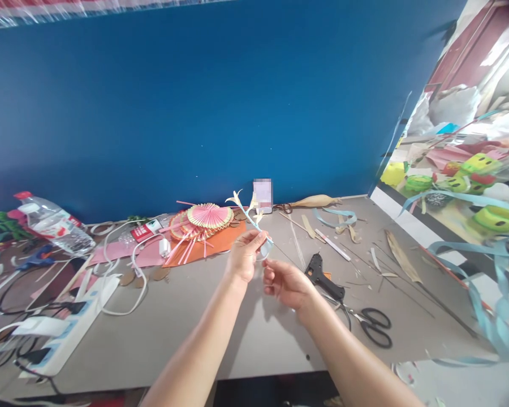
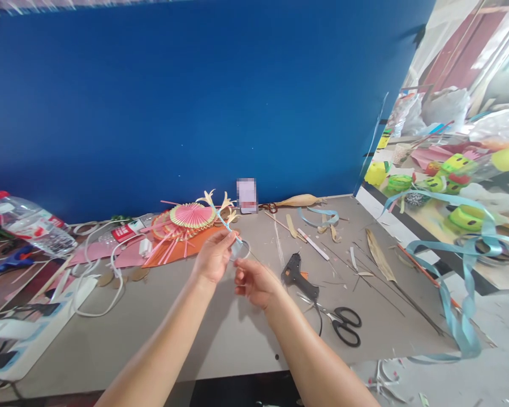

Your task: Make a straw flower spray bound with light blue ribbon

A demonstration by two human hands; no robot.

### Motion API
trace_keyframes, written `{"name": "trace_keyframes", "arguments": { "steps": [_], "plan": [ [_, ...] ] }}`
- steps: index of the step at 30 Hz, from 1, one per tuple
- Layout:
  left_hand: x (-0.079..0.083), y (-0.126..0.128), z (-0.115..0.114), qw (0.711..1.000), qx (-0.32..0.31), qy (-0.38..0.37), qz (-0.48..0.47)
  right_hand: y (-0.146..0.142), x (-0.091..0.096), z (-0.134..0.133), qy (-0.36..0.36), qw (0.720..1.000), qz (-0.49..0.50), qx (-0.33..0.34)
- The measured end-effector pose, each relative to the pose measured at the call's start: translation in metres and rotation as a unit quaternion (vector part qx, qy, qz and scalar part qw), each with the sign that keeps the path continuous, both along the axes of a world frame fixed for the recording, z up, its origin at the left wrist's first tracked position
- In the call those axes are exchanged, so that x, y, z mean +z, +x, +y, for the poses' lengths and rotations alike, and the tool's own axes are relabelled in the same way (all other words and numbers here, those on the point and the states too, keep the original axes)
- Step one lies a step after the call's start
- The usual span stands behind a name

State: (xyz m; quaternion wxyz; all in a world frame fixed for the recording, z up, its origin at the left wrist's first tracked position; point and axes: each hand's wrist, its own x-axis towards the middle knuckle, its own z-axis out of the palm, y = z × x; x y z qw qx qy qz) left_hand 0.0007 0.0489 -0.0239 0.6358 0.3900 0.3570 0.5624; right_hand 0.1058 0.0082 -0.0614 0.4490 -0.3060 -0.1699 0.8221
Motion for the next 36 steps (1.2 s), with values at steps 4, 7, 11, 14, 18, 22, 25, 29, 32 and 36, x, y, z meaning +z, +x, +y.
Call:
{"name": "trace_keyframes", "arguments": {
  "steps": [4, 7, 11, 14, 18, 22, 25, 29, 32, 36],
  "plan": [
    [-0.004, -0.006, 0.005, 0.997, 0.030, 0.009, 0.074, 0.024, 0.005, 0.012, 0.046, 0.988, -0.085, -0.118],
    [-0.008, -0.010, 0.007, 0.993, 0.046, -0.001, 0.111, 0.039, 0.022, 0.014, 0.225, 0.918, -0.287, -0.158],
    [-0.011, -0.007, 0.008, 0.987, 0.062, 0.007, 0.146, 0.037, 0.043, 0.006, 0.483, 0.634, -0.583, -0.160],
    [-0.012, -0.003, 0.007, 0.989, 0.062, 0.000, 0.137, 0.026, 0.045, 0.000, 0.549, 0.490, -0.664, -0.133],
    [-0.012, 0.000, 0.004, 0.991, 0.056, -0.001, 0.125, 0.016, 0.035, 0.002, 0.548, 0.438, -0.702, -0.123],
    [-0.011, 0.000, 0.001, 0.989, 0.056, 0.015, 0.138, 0.015, 0.029, 0.004, 0.541, 0.463, -0.684, -0.160],
    [-0.009, -0.001, -0.001, 0.985, 0.062, 0.017, 0.161, 0.015, 0.029, 0.003, 0.525, 0.528, -0.636, -0.202],
    [-0.005, -0.001, -0.006, 0.981, 0.049, 0.052, 0.182, 0.014, 0.028, 0.006, 0.359, 0.726, -0.532, -0.247],
    [-0.004, 0.000, -0.009, 0.979, 0.047, 0.088, 0.177, 0.014, 0.029, 0.011, 0.222, 0.878, -0.371, -0.205],
    [-0.003, 0.000, -0.012, 0.979, 0.057, 0.124, 0.149, 0.015, 0.031, 0.014, 0.141, 0.949, -0.242, -0.144]
  ]
}}
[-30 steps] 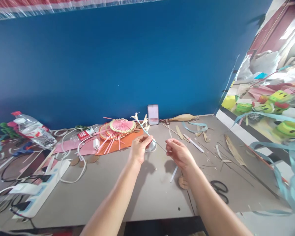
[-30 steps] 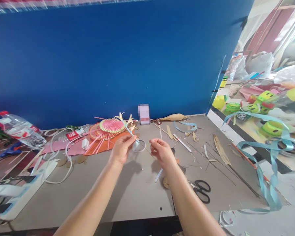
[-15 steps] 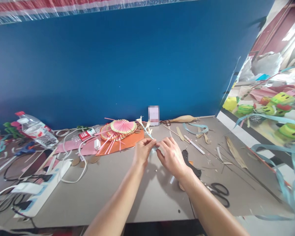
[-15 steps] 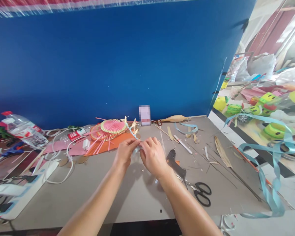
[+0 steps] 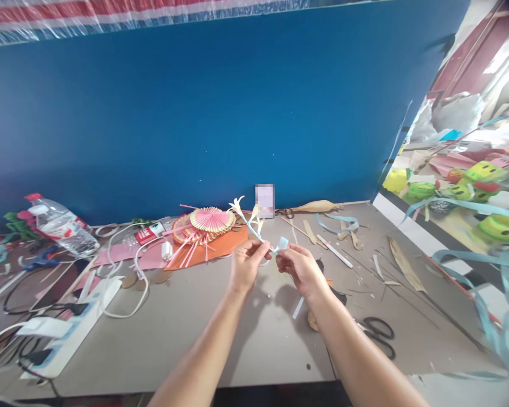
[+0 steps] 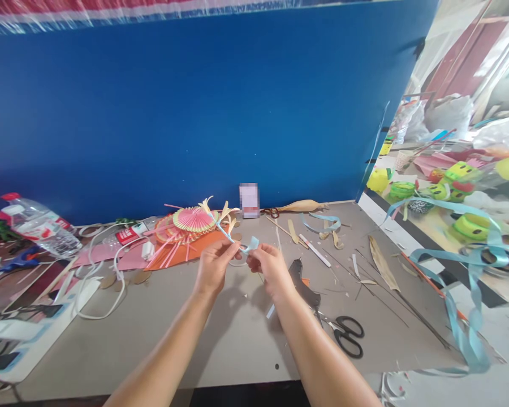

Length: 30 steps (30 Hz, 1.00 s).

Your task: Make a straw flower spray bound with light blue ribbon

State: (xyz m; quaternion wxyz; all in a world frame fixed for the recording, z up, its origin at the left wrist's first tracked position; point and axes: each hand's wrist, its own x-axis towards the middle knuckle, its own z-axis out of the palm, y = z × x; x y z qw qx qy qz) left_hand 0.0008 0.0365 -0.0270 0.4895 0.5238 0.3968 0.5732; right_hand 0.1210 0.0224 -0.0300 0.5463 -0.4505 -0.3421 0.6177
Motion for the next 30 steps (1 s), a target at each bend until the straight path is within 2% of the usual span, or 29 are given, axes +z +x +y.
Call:
{"name": "trace_keyframes", "arguments": {
  "steps": [4, 8, 13, 21, 25, 30],
  "plan": [
    [0.000, -0.006, 0.001, 0.998, -0.059, 0.015, -0.018, 0.000, 0.000, -0.001, -0.022, 0.998, 0.049, 0.033],
    [-0.001, -0.015, 0.007, 0.993, -0.113, -0.006, -0.028, -0.003, 0.002, -0.005, -0.022, 0.998, 0.032, 0.043],
    [-0.005, -0.017, 0.009, 0.997, -0.072, -0.019, -0.016, -0.007, 0.003, -0.008, 0.035, 0.998, -0.023, -0.037],
    [0.001, -0.012, 0.002, 0.998, -0.058, -0.036, 0.005, -0.011, -0.004, -0.013, 0.107, 0.983, -0.104, -0.105],
    [0.003, -0.010, 0.000, 0.998, -0.048, -0.030, 0.001, -0.011, -0.006, -0.012, 0.090, 0.985, -0.113, -0.097],
    [0.003, -0.007, -0.003, 1.000, -0.013, 0.004, 0.007, -0.015, -0.003, -0.009, 0.066, 0.991, -0.072, -0.094]
  ]
}}
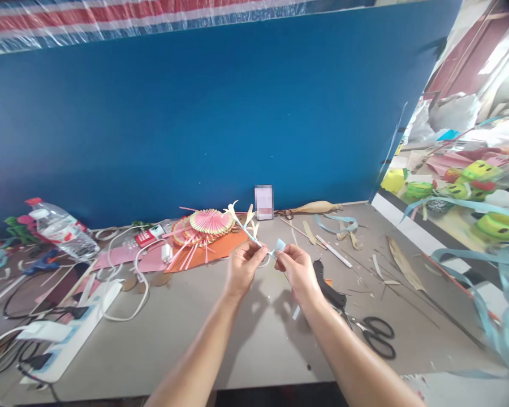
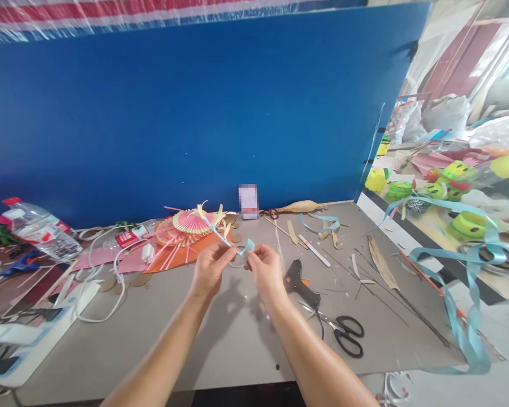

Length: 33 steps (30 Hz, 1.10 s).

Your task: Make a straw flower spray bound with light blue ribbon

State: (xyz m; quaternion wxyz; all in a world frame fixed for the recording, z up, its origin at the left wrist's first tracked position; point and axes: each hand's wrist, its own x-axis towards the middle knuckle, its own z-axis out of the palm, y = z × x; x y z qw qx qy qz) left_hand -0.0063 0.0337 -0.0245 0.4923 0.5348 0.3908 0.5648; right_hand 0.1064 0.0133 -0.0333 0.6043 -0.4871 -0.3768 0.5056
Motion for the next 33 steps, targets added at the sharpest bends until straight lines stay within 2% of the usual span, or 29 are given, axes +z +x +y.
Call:
{"name": "trace_keyframes", "arguments": {
  "steps": [3, 5, 8, 11, 14, 18, 20, 21, 24, 27, 30, 33],
  "plan": [
    [0.001, -0.002, 0.000, 1.000, 0.003, 0.022, 0.016, 0.001, 0.002, 0.001, -0.020, 0.998, 0.043, 0.028],
    [0.002, -0.005, 0.001, 0.999, -0.024, 0.025, 0.020, 0.003, 0.003, 0.002, -0.053, 0.990, 0.090, 0.094],
    [0.007, -0.012, 0.003, 0.995, -0.102, 0.013, 0.004, 0.006, 0.005, 0.000, -0.115, 0.955, 0.174, 0.210],
    [0.013, -0.017, 0.004, 0.987, -0.161, 0.008, -0.016, 0.006, 0.007, -0.006, -0.168, 0.913, 0.230, 0.292],
    [0.017, -0.019, 0.003, 0.983, -0.180, 0.004, -0.020, 0.005, 0.009, -0.011, -0.199, 0.882, 0.250, 0.347],
    [0.015, -0.015, 0.004, 0.984, -0.170, -0.024, -0.054, 0.006, 0.005, -0.015, -0.215, 0.866, 0.253, 0.374],
    [0.013, -0.013, 0.005, 0.986, -0.137, -0.037, -0.087, 0.006, -0.001, -0.016, -0.206, 0.879, 0.231, 0.363],
    [0.013, -0.012, 0.006, 0.986, -0.118, -0.045, -0.105, 0.005, -0.005, -0.017, -0.192, 0.895, 0.209, 0.344],
    [0.014, -0.009, 0.008, 0.984, -0.084, -0.077, -0.136, 0.004, -0.019, -0.015, -0.120, 0.957, 0.110, 0.242],
    [0.016, -0.009, 0.008, 0.982, -0.073, -0.099, -0.146, 0.010, -0.027, -0.009, -0.057, 0.989, 0.036, 0.128],
    [0.017, -0.012, 0.008, 0.979, -0.064, -0.109, -0.162, 0.026, -0.018, 0.000, -0.007, 0.999, 0.036, 0.025],
    [0.016, -0.015, 0.008, 0.978, -0.066, -0.121, -0.159, 0.042, 0.006, 0.003, 0.076, 0.997, 0.012, -0.022]
  ]
}}
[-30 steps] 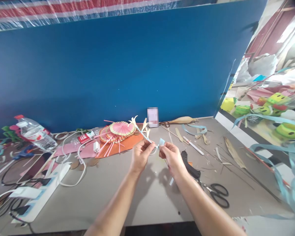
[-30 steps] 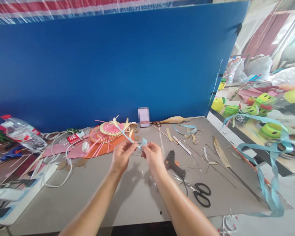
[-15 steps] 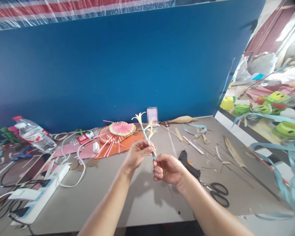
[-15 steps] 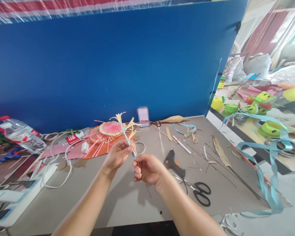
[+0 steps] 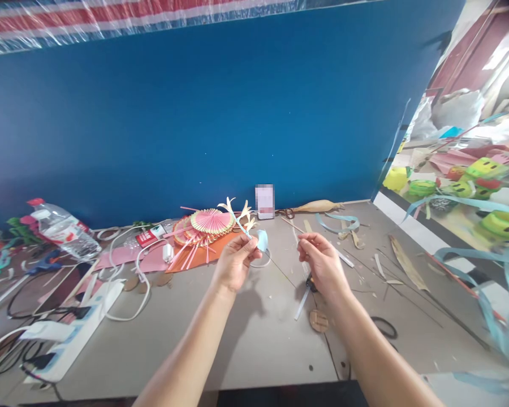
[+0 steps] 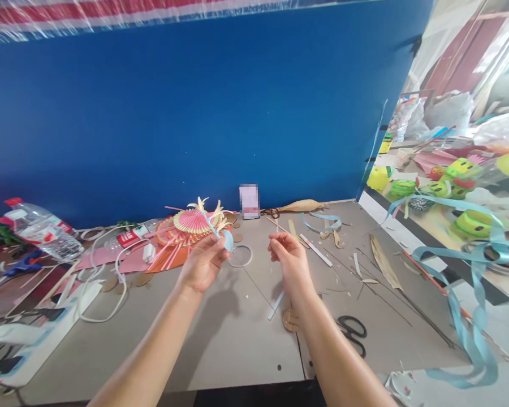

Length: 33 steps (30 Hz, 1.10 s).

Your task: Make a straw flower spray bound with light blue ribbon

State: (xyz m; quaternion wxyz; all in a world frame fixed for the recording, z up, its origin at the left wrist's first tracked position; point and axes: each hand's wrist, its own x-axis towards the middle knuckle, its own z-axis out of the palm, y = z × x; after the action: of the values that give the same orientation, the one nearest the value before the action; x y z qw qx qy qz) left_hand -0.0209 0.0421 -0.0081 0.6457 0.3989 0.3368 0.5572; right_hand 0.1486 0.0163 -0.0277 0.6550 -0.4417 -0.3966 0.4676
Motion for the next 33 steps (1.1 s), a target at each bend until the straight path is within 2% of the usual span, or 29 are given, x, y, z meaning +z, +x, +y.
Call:
{"name": "trace_keyframes", "arguments": {
  "steps": [2, 3, 5, 7, 12, 17, 21, 24, 28, 30, 33],
  "plan": [
    [0.000, 0.000, 0.000, 1.000, -0.005, 0.002, 0.015, 0.004, 0.016, -0.002, 0.057, 0.995, -0.087, 0.005],
    [-0.001, 0.000, -0.001, 1.000, -0.009, 0.007, 0.026, 0.004, 0.022, -0.003, 0.067, 0.987, -0.141, 0.028],
    [-0.001, 0.003, -0.001, 0.998, -0.018, 0.027, 0.056, -0.001, 0.029, -0.006, 0.061, 0.965, -0.246, 0.068],
    [-0.002, 0.006, -0.002, 0.994, -0.019, 0.053, 0.091, -0.009, 0.029, -0.009, 0.044, 0.944, -0.317, 0.080],
    [-0.003, 0.011, -0.007, 0.978, 0.014, 0.100, 0.180, -0.024, 0.022, -0.011, 0.032, 0.931, -0.361, 0.053],
    [-0.004, 0.008, -0.011, 0.965, 0.034, 0.129, 0.226, -0.029, 0.012, -0.010, 0.011, 0.954, -0.295, 0.045],
    [-0.004, 0.003, -0.013, 0.962, 0.006, 0.134, 0.240, -0.030, 0.007, -0.007, -0.065, 0.977, -0.169, 0.111],
    [-0.003, -0.001, -0.013, 0.964, -0.038, 0.137, 0.226, -0.028, 0.010, -0.008, -0.109, 0.972, -0.091, 0.188],
    [-0.005, -0.004, -0.012, 0.966, -0.065, 0.146, 0.201, -0.028, 0.015, -0.013, -0.168, 0.945, 0.018, 0.280],
    [-0.006, -0.005, -0.011, 0.968, -0.062, 0.148, 0.194, -0.030, 0.016, -0.015, -0.186, 0.937, 0.059, 0.289],
    [-0.007, -0.004, -0.011, 0.968, -0.055, 0.149, 0.194, -0.033, 0.012, -0.015, -0.178, 0.941, 0.101, 0.269]
  ]
}}
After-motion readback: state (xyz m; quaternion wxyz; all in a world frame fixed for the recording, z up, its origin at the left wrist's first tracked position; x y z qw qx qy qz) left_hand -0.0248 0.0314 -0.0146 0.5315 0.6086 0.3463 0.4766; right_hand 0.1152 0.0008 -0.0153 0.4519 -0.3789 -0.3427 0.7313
